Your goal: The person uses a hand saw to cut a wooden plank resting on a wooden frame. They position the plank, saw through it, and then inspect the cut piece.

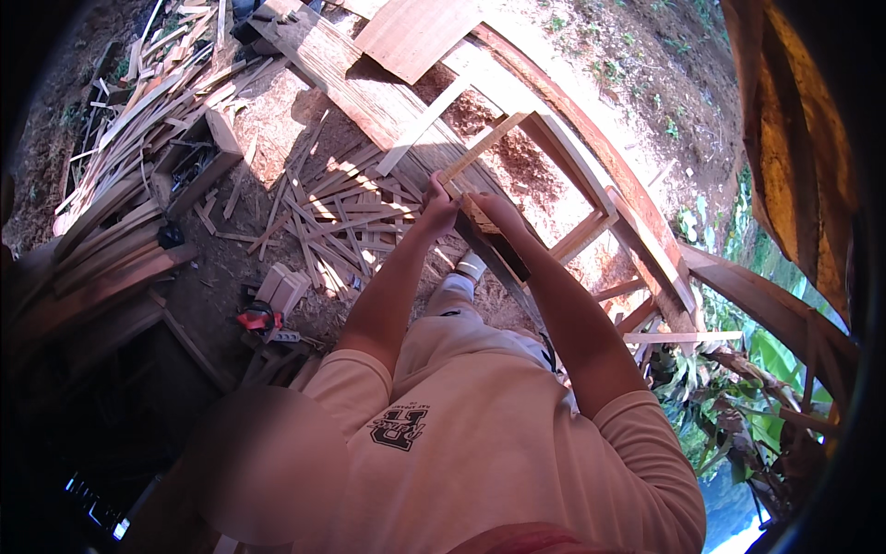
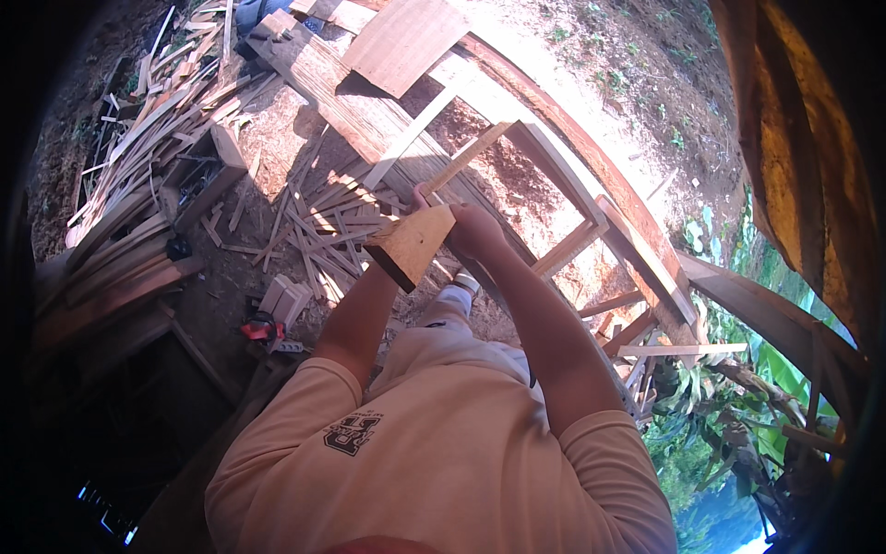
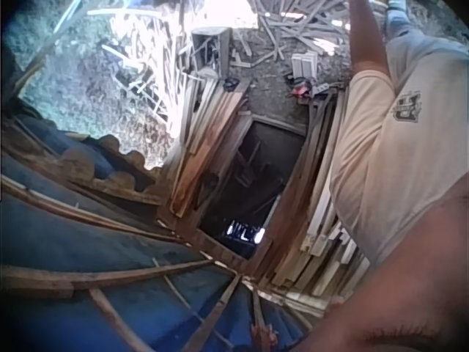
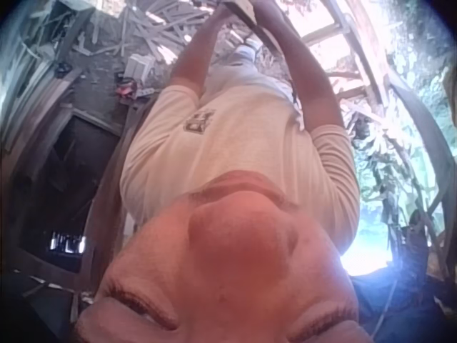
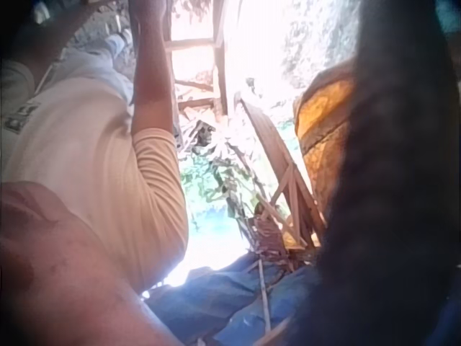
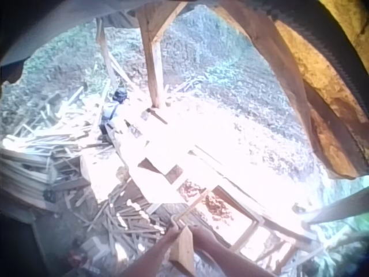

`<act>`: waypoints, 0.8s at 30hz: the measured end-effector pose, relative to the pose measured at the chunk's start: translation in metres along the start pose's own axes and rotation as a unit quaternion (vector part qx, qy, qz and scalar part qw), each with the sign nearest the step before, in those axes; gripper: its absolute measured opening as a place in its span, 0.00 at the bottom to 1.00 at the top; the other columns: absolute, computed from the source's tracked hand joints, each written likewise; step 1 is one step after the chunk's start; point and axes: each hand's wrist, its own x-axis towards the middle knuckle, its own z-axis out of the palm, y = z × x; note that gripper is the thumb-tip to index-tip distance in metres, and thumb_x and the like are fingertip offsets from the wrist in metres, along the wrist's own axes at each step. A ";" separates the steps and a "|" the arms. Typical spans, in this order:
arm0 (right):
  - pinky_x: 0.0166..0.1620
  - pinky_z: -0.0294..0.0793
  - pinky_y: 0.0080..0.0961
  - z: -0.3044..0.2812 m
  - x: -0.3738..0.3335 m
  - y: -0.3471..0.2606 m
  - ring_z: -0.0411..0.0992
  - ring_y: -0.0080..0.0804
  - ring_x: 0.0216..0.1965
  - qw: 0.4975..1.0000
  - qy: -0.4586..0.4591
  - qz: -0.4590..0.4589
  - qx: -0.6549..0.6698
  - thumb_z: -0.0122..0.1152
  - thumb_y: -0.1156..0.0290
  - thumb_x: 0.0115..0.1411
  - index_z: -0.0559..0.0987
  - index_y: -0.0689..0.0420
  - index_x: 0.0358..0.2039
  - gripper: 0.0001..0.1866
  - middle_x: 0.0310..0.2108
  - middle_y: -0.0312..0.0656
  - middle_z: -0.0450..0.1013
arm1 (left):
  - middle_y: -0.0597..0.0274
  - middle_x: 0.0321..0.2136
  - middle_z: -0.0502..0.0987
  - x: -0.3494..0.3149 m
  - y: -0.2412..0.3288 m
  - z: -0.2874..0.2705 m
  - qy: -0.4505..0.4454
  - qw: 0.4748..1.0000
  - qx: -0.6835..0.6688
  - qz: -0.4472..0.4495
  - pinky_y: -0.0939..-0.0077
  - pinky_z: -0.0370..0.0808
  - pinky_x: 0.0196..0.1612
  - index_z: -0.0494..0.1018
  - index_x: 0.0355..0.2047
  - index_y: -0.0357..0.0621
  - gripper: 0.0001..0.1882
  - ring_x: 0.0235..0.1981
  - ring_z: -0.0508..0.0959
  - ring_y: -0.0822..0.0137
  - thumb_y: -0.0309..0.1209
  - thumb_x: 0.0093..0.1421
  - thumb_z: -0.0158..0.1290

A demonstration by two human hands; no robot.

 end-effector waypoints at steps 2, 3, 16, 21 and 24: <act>0.49 0.80 0.47 -0.001 0.000 -0.002 0.80 0.53 0.45 1.000 0.008 -0.008 -0.013 0.59 0.61 0.64 0.81 0.55 0.43 0.13 0.40 0.52 0.81 | 0.39 0.69 0.60 0.001 -0.001 0.001 0.003 1.000 0.003 0.003 0.46 0.51 0.71 0.42 0.74 0.52 0.48 0.70 0.60 0.41 0.46 0.64 0.61; 0.49 0.80 0.47 -0.002 -0.001 -0.002 0.80 0.53 0.45 1.000 0.003 0.010 0.015 0.59 0.61 0.64 0.81 0.56 0.43 0.13 0.40 0.52 0.81 | 0.39 0.69 0.60 0.002 -0.001 0.001 0.003 1.000 0.004 0.005 0.46 0.51 0.71 0.42 0.74 0.52 0.48 0.70 0.60 0.41 0.46 0.64 0.61; 0.49 0.79 0.47 -0.024 -0.011 -0.028 0.80 0.53 0.46 0.993 -0.016 0.076 0.093 0.59 0.62 0.64 0.82 0.55 0.42 0.12 0.41 0.51 0.80 | 0.40 0.70 0.58 0.010 -0.013 0.006 -0.002 1.000 0.002 0.016 0.45 0.50 0.71 0.42 0.74 0.51 0.48 0.71 0.58 0.41 0.45 0.65 0.60; 0.50 0.79 0.46 -0.011 -0.005 -0.012 0.80 0.53 0.47 1.000 0.013 0.008 0.018 0.60 0.64 0.63 0.82 0.55 0.42 0.11 0.42 0.51 0.80 | 0.42 0.71 0.56 0.017 -0.019 0.010 -0.007 1.000 0.004 0.017 0.45 0.48 0.71 0.42 0.74 0.51 0.48 0.71 0.56 0.42 0.44 0.65 0.60; 0.51 0.79 0.46 -0.008 -0.003 -0.009 0.80 0.53 0.48 1.000 -0.001 0.009 0.015 0.59 0.64 0.63 0.82 0.55 0.42 0.12 0.43 0.50 0.80 | 0.42 0.70 0.56 0.019 -0.025 0.014 0.006 0.999 -0.001 0.036 0.45 0.49 0.72 0.42 0.74 0.50 0.48 0.71 0.57 0.42 0.45 0.65 0.60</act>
